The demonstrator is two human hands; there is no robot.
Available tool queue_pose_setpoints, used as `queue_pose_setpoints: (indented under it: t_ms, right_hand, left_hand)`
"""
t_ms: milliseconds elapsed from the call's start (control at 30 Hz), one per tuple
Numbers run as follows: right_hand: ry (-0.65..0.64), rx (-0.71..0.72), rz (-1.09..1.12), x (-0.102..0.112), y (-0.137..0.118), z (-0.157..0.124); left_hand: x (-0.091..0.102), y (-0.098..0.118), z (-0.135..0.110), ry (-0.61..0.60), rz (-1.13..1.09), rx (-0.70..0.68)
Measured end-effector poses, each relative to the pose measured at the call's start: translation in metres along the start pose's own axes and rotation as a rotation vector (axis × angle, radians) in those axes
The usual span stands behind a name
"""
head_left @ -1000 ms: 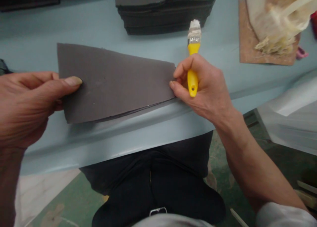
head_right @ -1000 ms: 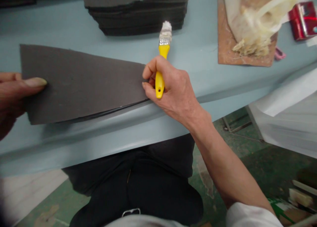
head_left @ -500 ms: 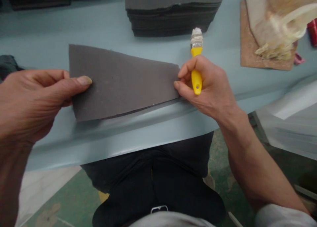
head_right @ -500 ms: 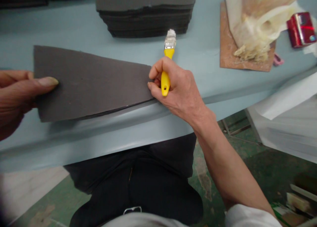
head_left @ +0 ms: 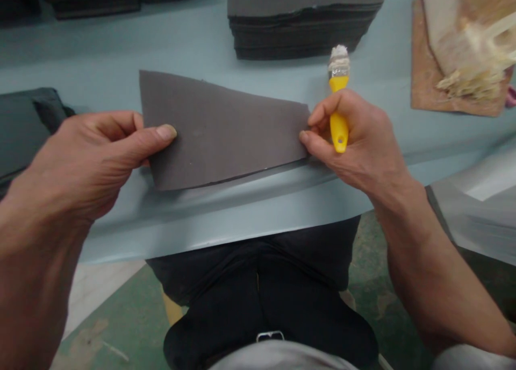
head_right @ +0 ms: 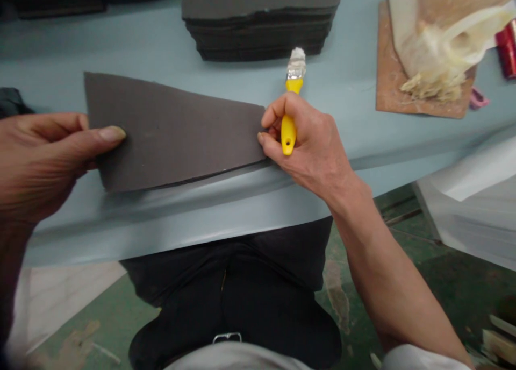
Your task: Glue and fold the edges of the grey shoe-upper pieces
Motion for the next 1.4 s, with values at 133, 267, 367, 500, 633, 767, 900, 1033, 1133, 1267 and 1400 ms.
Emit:
queue_pose_setpoints:
  t_ms: [133, 267, 367, 500, 633, 767, 900, 1033, 1133, 1267, 1400]
  right_hand:
    - [0.035, 0.026, -0.03, 0.0, 0.007, 0.0]
    - [0.016, 0.021, -0.085, 0.001, 0.0, -0.001]
    - [-0.008, 0.0, -0.178, 0.001, -0.009, -0.002]
    - [-0.009, 0.008, -0.217, 0.001, -0.015, -0.004]
    - [-0.011, 0.015, -0.22, 0.002, -0.015, -0.003]
    - [-0.02, 0.011, -0.244, 0.002, -0.018, -0.003]
    - [-0.017, 0.014, -0.263, 0.002, -0.02, -0.004]
    - [0.001, 0.011, -0.277, 0.002, -0.018, -0.006]
    - [0.01, 0.008, -0.299, 0.002, -0.016, -0.006]
    - [0.024, 0.013, -0.296, 0.004, -0.016, -0.006]
    - [0.014, 0.025, -0.292, 0.004, -0.018, -0.005]
  left_hand:
    - [-0.001, 0.019, -0.008, -0.021, -0.117, 0.075]
    - [-0.002, 0.024, -0.011, -0.011, -0.129, 0.056]
    - [-0.004, 0.022, -0.012, 0.024, -0.187, 0.013]
    - [-0.008, 0.022, -0.014, 0.023, -0.254, -0.024]
    - [-0.012, 0.019, -0.013, 0.025, -0.28, -0.042]
    - [-0.013, 0.016, -0.011, 0.03, -0.255, -0.065]
    - [-0.013, 0.016, -0.009, 0.008, -0.262, -0.094]
    - [-0.014, 0.015, -0.007, -0.009, -0.253, -0.117]
    - [-0.013, 0.015, -0.006, -0.013, -0.191, -0.113]
    - [-0.013, 0.015, -0.006, 0.008, -0.097, -0.139]
    - [-0.013, 0.013, -0.005, 0.024, -0.052, -0.172]
Point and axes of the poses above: each hand's wrist, its own z-axis towards the middle knuckle, its own x-axis out of the back of the hand, y = z × x, the point moved 2 cm from there along z, towards the middle knuckle, and after that the axes turned 5 degrees about z, right-handed, at the moved point
